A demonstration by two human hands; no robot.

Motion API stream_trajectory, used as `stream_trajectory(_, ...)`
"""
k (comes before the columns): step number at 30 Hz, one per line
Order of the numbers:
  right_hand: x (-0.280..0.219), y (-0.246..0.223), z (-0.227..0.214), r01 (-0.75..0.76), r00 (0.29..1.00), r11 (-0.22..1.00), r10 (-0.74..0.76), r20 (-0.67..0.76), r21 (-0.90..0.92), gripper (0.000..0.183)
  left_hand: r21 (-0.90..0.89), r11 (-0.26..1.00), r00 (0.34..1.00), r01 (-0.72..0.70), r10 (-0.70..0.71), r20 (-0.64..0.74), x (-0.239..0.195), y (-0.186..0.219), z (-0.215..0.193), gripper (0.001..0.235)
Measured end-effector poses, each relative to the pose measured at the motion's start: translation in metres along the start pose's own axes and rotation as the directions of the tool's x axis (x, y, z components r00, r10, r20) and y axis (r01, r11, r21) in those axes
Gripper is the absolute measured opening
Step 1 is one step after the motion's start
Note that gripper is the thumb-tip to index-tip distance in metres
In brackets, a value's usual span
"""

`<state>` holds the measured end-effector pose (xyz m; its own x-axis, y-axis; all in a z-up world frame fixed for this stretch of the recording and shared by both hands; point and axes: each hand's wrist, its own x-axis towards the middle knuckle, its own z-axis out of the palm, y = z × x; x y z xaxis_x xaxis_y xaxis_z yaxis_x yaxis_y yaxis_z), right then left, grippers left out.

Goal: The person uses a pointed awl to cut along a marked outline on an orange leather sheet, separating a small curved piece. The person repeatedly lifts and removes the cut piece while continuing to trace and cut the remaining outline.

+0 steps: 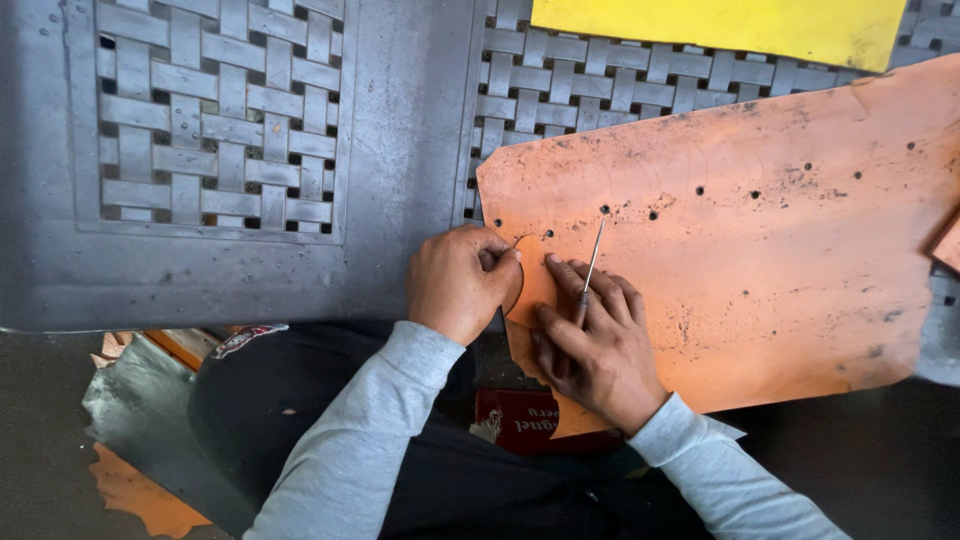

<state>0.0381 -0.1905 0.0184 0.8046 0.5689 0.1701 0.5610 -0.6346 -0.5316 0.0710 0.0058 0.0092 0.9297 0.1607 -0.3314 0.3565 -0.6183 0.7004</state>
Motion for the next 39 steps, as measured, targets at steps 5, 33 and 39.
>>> stream_trajectory(5,0.003,-0.005,0.001,-0.001,1.0,0.999,-0.001,-0.028,-0.047,0.031,-0.113,0.989,0.995,-0.098,0.099,0.001,0.003,-0.012,-0.015,0.013)
stream_trajectory(33,0.0,0.043,0.001,-0.236,0.831,0.467,0.552,-0.072,0.852,0.017,0.412,0.711,0.821,-0.57,0.515,0.246,-0.055,0.009,0.008,0.051)
stream_trajectory(39,-0.002,0.048,0.012,-0.238,0.843,0.439,0.536,-0.041,0.866,0.009,0.405,0.708,0.815,-0.579,0.512,0.27,-0.055,0.008,0.01,0.053)
